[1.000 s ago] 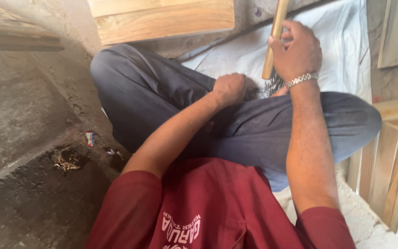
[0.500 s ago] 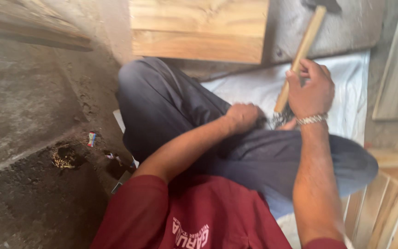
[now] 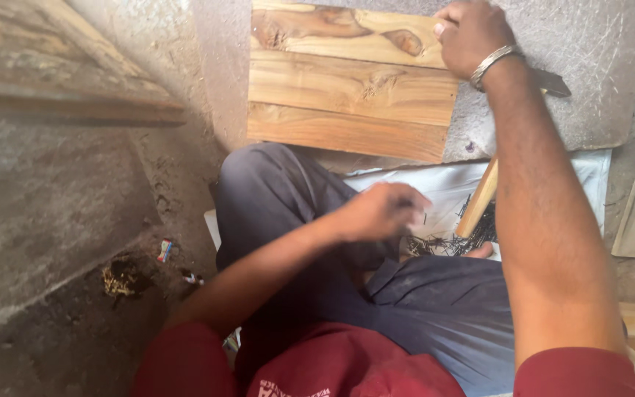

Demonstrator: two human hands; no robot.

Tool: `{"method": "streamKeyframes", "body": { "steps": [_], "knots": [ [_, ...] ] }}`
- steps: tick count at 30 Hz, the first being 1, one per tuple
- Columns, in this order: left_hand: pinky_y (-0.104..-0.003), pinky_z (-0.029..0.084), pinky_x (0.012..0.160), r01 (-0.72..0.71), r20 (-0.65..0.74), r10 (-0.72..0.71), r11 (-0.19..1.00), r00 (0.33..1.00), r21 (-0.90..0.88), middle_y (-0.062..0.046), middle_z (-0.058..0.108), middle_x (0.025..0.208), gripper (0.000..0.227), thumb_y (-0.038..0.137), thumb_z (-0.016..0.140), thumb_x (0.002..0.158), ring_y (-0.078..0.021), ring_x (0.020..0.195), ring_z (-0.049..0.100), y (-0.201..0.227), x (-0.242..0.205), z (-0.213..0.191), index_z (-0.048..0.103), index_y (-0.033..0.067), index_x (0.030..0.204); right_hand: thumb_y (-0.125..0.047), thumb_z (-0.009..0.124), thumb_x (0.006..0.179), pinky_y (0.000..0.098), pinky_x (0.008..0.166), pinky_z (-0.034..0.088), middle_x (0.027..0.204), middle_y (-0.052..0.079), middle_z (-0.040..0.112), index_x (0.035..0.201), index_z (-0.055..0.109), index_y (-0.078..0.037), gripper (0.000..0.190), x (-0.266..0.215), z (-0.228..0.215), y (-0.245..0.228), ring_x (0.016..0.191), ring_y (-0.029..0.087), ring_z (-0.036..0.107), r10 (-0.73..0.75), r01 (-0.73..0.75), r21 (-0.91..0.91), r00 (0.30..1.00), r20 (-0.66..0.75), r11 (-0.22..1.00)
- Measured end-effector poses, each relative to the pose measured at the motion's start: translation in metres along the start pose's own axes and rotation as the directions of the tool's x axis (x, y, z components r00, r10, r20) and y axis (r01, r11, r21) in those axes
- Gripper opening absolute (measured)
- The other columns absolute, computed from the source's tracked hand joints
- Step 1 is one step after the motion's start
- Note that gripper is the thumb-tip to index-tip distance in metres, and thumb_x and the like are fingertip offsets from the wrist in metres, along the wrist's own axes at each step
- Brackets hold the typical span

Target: The person assembles a small wooden box by aligning planks and hammering nails into place. They repeatedly flip the box to work on different sides and secure the structure with a hammer and nails.

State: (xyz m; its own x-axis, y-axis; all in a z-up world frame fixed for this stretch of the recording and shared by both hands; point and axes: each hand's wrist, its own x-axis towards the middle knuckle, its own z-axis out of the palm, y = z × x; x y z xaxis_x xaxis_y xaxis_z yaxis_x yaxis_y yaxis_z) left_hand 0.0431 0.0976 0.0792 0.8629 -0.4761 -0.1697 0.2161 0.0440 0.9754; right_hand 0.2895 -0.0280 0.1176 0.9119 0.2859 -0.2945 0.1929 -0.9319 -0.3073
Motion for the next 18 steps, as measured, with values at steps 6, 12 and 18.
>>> {"method": "streamKeyframes", "body": {
  "steps": [6, 12, 18],
  "knots": [
    [-0.033, 0.056, 0.069, -0.096, -0.315, 0.222, 0.924, 0.923, 0.37, -0.006, 0.071, 0.084, 0.008, 0.015, 0.072, 0.097, -0.0161, 0.076, 0.068, 0.017, 0.07, -0.089, 0.073, 0.0075, 0.101, -0.03, 0.076, 0.095, 0.038, 0.084, 0.058, 0.104, 0.006, 0.078, 0.108, 0.08, -0.019, 0.017, 0.005, 0.001, 0.008, 0.089, 0.019, 0.072, 0.129, -0.125, 0.267, 0.992, 0.003, 0.956],
    [-0.041, 0.055, 0.071, -0.303, -0.334, 0.595, 0.722, 0.731, 0.623, -0.006, 0.069, 0.088, 0.01, 0.012, 0.063, 0.103, -0.0224, 0.074, 0.07, 0.021, 0.158, -0.131, 0.069, 0.0118, 0.11, -0.022, 0.083, 0.095, 0.0437, 0.094, 0.056, 0.12, 0.012, 0.073, 0.122, 0.074, -0.006, 0.033, -0.033, 0.032, 0.046, 0.109, 0.027, 0.068, -0.079, 0.159, 0.161, 0.907, -0.415, 0.974],
    [-0.043, 0.053, 0.063, 0.074, -0.478, 0.277, 0.802, 0.834, 0.593, -0.005, 0.073, 0.075, 0.018, 0.026, 0.069, 0.096, -0.0258, 0.063, 0.069, 0.003, 0.189, -0.134, 0.069, 0.0126, 0.108, -0.016, 0.082, 0.097, 0.0413, 0.103, 0.057, 0.132, 0.021, 0.061, 0.135, 0.063, 0.002, 0.046, -0.176, 0.053, 0.08, 0.12, 0.032, 0.065, 0.266, -0.084, 0.359, 0.825, -0.498, 0.93]
  ]
}}
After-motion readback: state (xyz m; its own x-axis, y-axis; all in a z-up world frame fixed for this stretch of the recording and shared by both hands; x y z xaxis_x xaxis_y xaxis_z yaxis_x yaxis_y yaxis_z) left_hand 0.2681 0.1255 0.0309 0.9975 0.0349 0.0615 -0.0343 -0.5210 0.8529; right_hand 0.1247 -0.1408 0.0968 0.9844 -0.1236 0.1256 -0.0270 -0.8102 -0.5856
